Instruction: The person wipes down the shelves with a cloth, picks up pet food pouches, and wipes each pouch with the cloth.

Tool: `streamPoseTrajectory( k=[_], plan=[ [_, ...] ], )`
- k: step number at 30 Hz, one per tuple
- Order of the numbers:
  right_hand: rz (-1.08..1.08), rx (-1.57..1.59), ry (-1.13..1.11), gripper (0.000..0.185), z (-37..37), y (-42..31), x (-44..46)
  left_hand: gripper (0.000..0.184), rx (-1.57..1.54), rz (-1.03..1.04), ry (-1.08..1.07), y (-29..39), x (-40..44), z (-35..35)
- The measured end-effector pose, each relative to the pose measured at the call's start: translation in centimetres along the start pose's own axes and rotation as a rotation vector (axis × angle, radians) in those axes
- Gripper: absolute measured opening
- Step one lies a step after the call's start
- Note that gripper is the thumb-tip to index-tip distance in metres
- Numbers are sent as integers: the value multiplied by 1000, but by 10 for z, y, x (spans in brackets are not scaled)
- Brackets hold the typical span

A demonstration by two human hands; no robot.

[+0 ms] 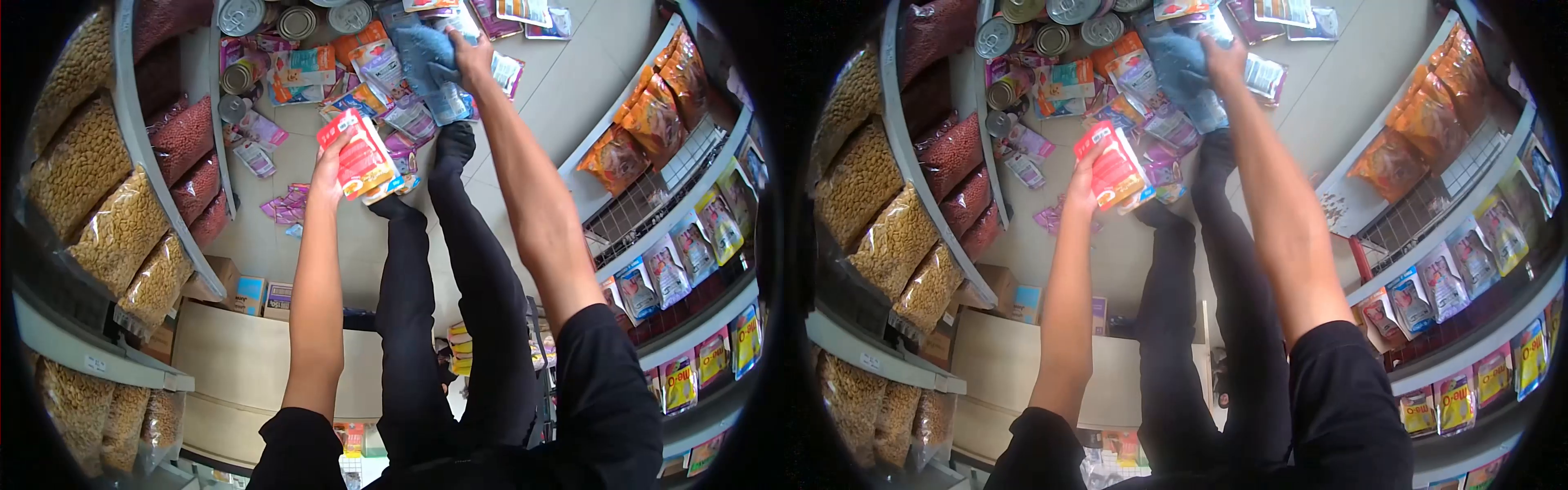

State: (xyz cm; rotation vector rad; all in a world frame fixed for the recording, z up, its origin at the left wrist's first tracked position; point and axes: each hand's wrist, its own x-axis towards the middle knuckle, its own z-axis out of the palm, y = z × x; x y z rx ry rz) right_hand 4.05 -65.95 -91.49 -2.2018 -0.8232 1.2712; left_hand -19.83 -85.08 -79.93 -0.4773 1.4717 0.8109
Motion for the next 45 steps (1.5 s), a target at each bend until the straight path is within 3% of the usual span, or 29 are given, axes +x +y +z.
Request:
streamPoseTrajectory(
  k=[3,5,8,11,15,17,18,20,22,28,30,31,35,41,45],
  plan=[
    [-315,-328,52,68,3,-5,-34,38,-10,4,18,-7,-22,-10],
    [-299,-403,-60,57,5,-27,-82,38,-15,-27,74,-13,-31,-16],
    [-537,-383,-78,56,20,-32,-141,37,-14,-48,68,-23,-38,-16],
    [-502,-537,-128,62,40,-14,-170,36,-7,-70,92,-28,-45,-19],
    [-654,-682,-436,65,50,25,-176,35,1,-72,73,-30,-51,-12],
    [-399,-561,-489,65,45,34,-160,35,-25,-84,46,-35,-42,-18],
    [-399,-559,-496,65,42,33,-153,36,-50,-97,19,-39,-37,-23],
    [-299,-471,-172,64,31,22,-140,37,-102,-127,-34,-47,-34,-33],
    [-197,-631,-405,56,24,16,-123,39,-108,-163,-54,-49,-39,-37],
    [-324,-760,-426,54,33,29,-75,46,-215,-223,-99,-39,-60,-37],
    [-523,-777,-573,48,37,50,-52,49,-294,-198,-102,-36,-64,-33],
    [-523,-781,-577,48,35,51,-56,49,-299,-199,-100,-39,-64,-39],
    [-608,-618,-650,50,20,42,-59,51,-318,-145,-131,-34,-34,-57],
    [-449,-787,-400,41,36,29,-102,51,-256,-179,-245,-29,-20,-64],
    [-676,-395,-212,36,24,44,-118,55,-279,-113,-339,-20,-42,-36]
  ],
)
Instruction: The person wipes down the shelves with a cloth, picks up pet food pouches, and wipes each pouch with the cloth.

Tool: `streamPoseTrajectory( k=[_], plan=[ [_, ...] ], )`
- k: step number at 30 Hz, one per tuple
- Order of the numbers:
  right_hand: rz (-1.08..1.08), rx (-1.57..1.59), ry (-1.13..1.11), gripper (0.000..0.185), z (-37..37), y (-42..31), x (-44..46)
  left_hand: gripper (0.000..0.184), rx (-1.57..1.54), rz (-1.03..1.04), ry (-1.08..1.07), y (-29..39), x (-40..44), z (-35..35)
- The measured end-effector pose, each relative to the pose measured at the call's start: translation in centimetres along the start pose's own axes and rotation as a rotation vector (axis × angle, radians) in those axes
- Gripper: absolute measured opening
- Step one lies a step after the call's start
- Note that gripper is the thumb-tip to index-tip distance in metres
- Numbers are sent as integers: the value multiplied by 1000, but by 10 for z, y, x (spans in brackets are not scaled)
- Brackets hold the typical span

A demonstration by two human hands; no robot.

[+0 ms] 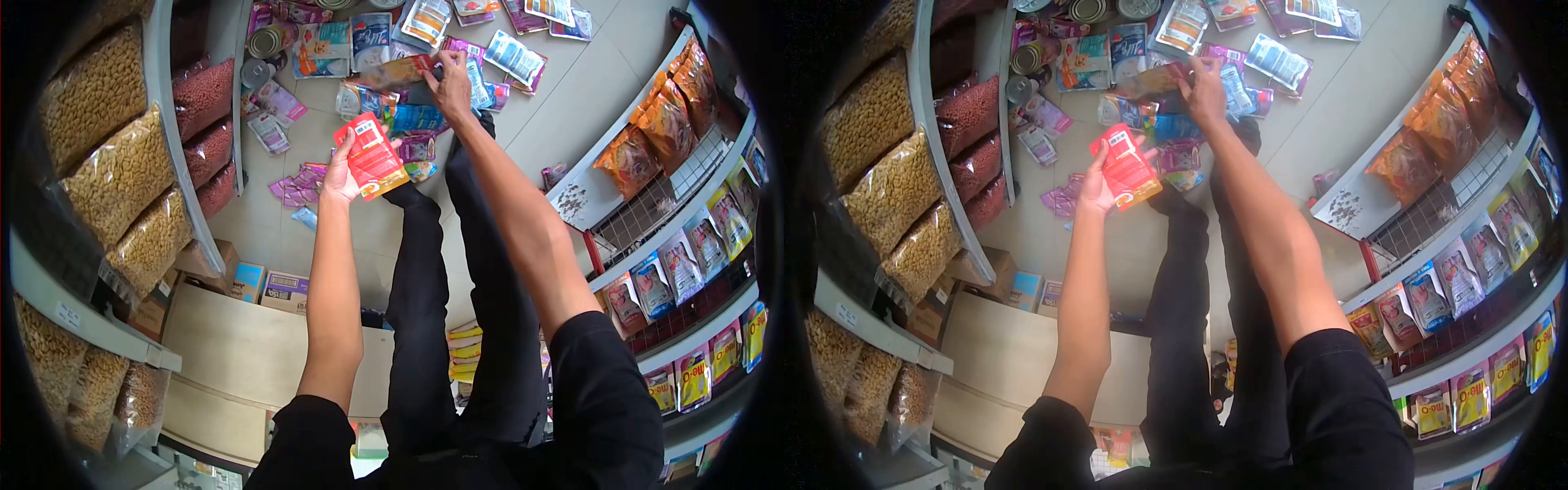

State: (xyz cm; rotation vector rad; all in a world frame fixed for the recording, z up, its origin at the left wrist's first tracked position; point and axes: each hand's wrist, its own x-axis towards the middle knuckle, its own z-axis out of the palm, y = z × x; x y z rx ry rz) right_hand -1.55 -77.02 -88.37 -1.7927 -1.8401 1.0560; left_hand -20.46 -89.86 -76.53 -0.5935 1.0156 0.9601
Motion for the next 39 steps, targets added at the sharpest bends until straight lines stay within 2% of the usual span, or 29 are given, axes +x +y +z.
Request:
streamPoseTrajectory(
  k=[2,3,7,10,13,15,21,24,25,26,30,32,33,35,36,39],
  plan=[
    [171,118,-164,29,-21,-8,-15,55,-33,9,-1,-11,0,-15],
    [161,119,-174,29,-30,-11,-26,56,-58,11,-4,-20,2,-27],
    [378,490,-347,25,-63,-31,-98,56,-140,41,-8,-55,-13,-42],
    [388,605,-636,17,-110,-82,-142,55,-197,90,-26,-74,-32,-22],
    [400,625,-669,14,-144,-117,-165,57,-223,72,-32,-84,-69,-8],
    [296,488,-843,13,-152,-112,-182,52,-238,-1,-43,-88,-89,-10],
    [170,205,-950,13,-170,-156,-220,52,-469,87,-37,-93,-139,-28],
    [388,337,-749,13,-183,-190,-218,55,-427,172,-39,-116,-144,-120],
    [452,380,-672,13,-187,-202,-215,56,-408,203,-46,-118,-148,-133],
    [438,376,-679,13,-190,-214,-211,56,-415,217,-51,-113,-154,-127],
    [-174,236,-424,16,-210,-262,-208,57,-396,142,-146,-66,-197,-46],
    [-222,129,-505,18,-218,-272,-221,61,-662,55,-551,-41,-214,2],
    [-263,31,-582,19,-220,-275,-227,61,-663,64,-561,-37,-220,25],
    [-338,-164,-724,21,-219,-281,-235,69,-395,131,-276,-38,-225,62],
    [-346,-163,-716,21,-218,-286,-233,69,-389,138,-283,-39,-222,65],
    [-239,-261,-924,30,-220,-302,-227,69,-475,185,-317,-55,-206,57]
  ],
)
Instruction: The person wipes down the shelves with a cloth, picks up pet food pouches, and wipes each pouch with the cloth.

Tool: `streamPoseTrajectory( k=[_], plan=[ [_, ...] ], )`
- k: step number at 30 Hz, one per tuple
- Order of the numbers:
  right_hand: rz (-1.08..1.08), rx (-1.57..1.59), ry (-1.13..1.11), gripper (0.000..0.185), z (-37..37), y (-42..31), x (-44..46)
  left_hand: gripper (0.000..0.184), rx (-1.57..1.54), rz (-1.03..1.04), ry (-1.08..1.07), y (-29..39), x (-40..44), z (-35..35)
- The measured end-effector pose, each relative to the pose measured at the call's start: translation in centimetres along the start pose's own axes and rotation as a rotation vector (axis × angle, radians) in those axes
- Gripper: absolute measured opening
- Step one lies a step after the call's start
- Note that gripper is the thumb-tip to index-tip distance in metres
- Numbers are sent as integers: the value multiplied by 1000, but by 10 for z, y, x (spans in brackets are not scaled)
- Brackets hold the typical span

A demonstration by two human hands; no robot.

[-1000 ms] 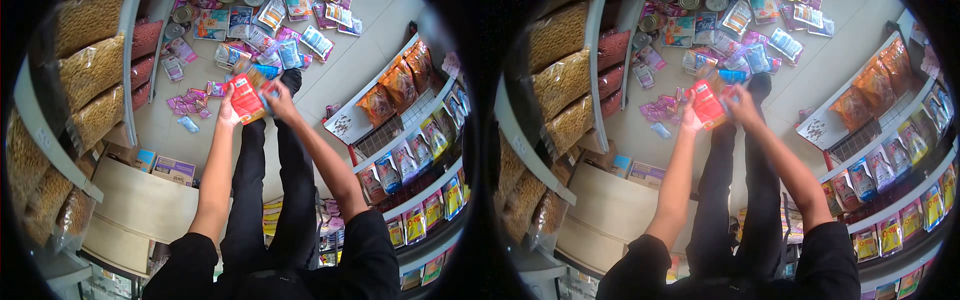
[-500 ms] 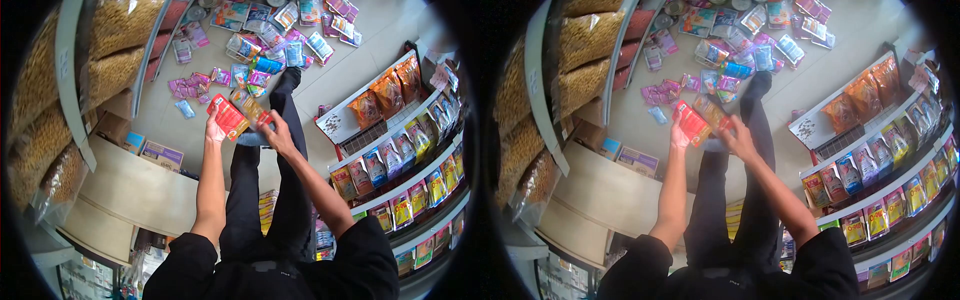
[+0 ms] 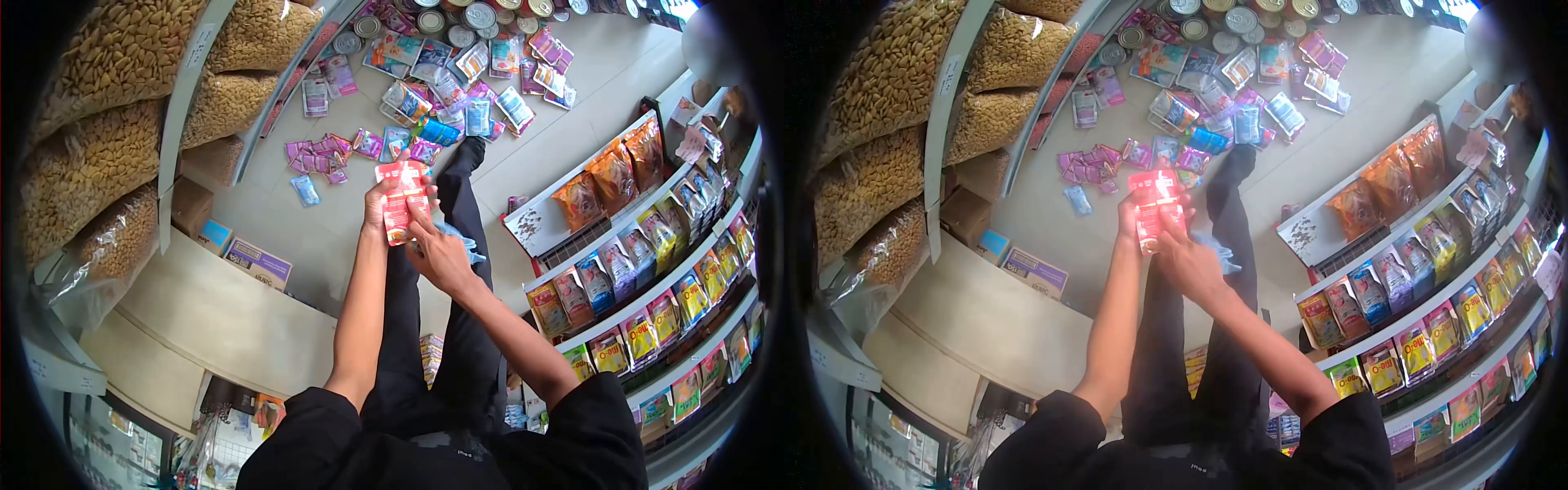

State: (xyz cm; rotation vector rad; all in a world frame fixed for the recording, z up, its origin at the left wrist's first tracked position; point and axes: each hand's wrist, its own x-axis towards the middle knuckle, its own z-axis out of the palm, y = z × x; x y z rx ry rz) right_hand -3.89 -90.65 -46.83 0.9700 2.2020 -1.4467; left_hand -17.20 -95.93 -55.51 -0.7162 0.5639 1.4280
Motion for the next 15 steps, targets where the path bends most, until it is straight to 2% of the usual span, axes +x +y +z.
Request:
streamPoseTrajectory(
  k=[1,2,6,7,11,12,15],
  plan=[
    [35,-9,-82,34,-1,-1,0,69,-33,19,-9,-4,2,-9],
    [36,-12,-84,34,0,-1,-1,69,-37,19,-11,-5,3,-18],
    [120,8,-79,60,10,-6,-8,58,152,134,154,-1,-10,-55],
    [122,14,-81,60,14,-4,-9,58,155,132,159,-4,-11,-63],
    [-44,276,331,78,40,9,-6,57,9,288,163,-9,-14,-80],
    [63,324,253,74,36,8,-5,57,14,283,169,-9,-20,-73],
    [284,434,96,63,-4,13,13,59,334,434,310,0,-31,-3]
  ],
)
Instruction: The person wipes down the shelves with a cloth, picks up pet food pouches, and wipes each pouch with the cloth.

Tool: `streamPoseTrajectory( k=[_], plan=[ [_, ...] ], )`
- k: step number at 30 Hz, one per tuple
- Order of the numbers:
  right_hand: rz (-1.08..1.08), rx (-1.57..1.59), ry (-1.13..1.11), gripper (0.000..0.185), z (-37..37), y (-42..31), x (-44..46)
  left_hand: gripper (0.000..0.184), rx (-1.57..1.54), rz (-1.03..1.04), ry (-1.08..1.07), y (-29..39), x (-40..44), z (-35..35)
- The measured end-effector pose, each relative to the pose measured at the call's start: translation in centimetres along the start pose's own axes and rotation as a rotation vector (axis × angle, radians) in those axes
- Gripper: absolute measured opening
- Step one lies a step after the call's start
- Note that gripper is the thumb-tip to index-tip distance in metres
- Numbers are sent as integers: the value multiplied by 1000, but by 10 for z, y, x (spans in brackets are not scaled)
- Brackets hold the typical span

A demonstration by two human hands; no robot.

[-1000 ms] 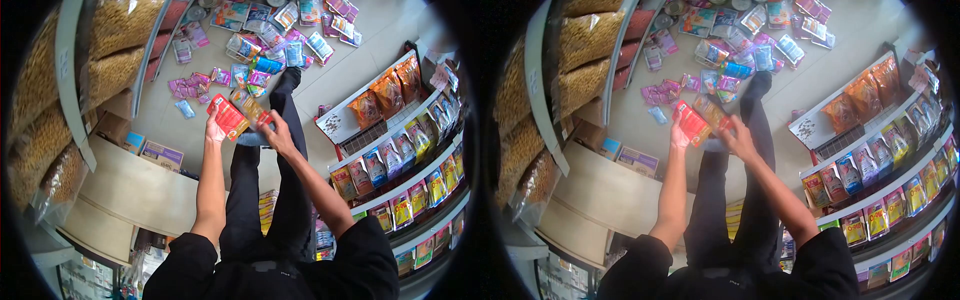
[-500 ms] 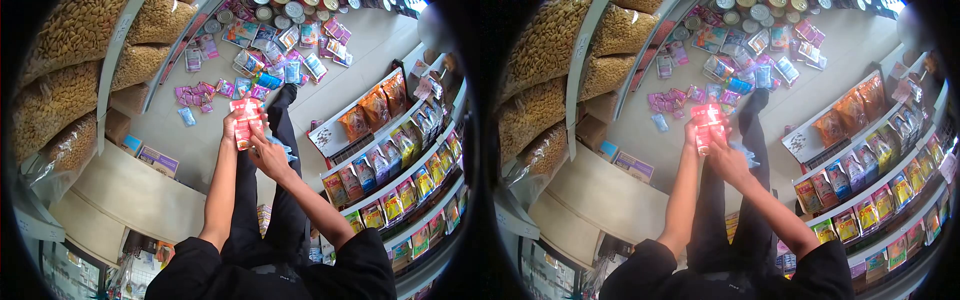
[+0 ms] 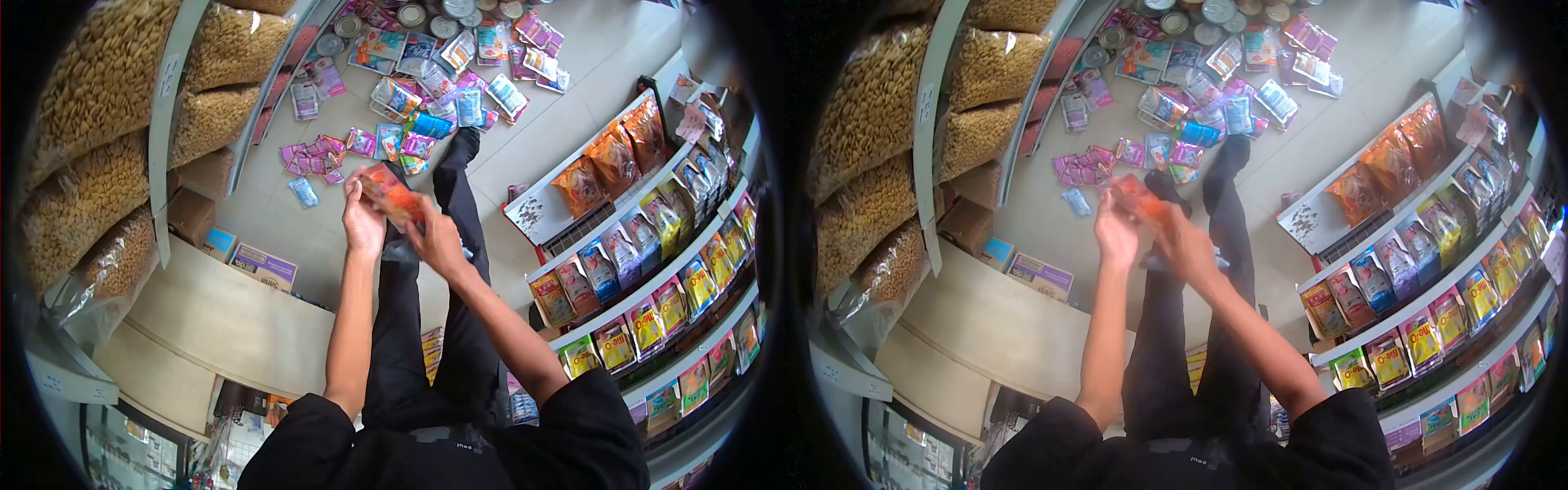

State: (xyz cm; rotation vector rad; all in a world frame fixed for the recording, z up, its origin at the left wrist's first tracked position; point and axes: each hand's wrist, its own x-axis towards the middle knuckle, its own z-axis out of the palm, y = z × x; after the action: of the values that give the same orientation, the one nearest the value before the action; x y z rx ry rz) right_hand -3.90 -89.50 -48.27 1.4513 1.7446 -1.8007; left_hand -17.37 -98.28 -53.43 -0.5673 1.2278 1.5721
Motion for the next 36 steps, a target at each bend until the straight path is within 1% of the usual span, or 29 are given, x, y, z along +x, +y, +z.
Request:
streamPoseTrajectory(
  k=[1,2,6,7,11,12,16,17,18,19,21,23,24,26,27,28,29,31,32,33,34,36],
  plan=[
    [126,46,-75,57,-13,-3,8,60,101,63,28,10,-3,19],
    [126,45,-67,57,-24,-2,16,60,101,60,20,18,-3,33],
    [-70,585,-200,41,-50,4,36,66,481,163,-93,55,-7,65],
    [-72,592,-194,41,-50,3,37,66,488,162,-99,56,-5,69],
    [20,911,-341,32,-51,-1,29,72,6,-225,-348,47,3,85],
    [21,913,-335,32,-55,1,29,72,8,-231,-350,43,4,88],
    [3,507,-131,24,-70,3,23,78,-73,-225,-264,32,0,85],
    [110,626,97,22,-75,2,24,78,-66,-226,-267,34,-1,89],
    [218,740,327,22,-80,1,25,79,-80,-220,-313,37,-3,94],
    [220,912,508,26,-90,3,27,79,-95,-216,-360,40,-7,99],
    [295,1116,711,28,-123,1,26,80,-125,-210,-456,49,-19,111],
    [251,1175,814,35,-146,8,22,83,-243,-376,-533,60,-34,131],
    [240,1186,820,35,-155,-1,12,83,-233,-376,-545,63,-43,141],
    [116,1484,651,36,-171,-24,-8,75,-245,-518,-565,69,-63,158],
    [79,1340,540,39,-169,-35,-25,75,-231,-516,-585,70,-71,160],
    [46,1191,439,43,-164,-47,-48,71,-111,-468,-515,66,-78,155],
    [28,1192,451,43,-155,-59,-66,67,3,-418,-444,61,-86,148],
    [-270,614,251,42,-125,-84,-94,59,217,-300,-295,62,-109,144],
    [-301,392,334,37,-115,-96,-108,59,218,-290,-312,71,-125,151],
    [-332,168,411,32,-105,-108,-121,55,211,-272,-337,82,-142,158],
    [-352,166,418,32,-95,-119,-129,51,206,-253,-362,94,-159,165],
    [-409,248,739,23,-78,-142,-156,43,199,-227,-398,120,-202,171]
  ],
)
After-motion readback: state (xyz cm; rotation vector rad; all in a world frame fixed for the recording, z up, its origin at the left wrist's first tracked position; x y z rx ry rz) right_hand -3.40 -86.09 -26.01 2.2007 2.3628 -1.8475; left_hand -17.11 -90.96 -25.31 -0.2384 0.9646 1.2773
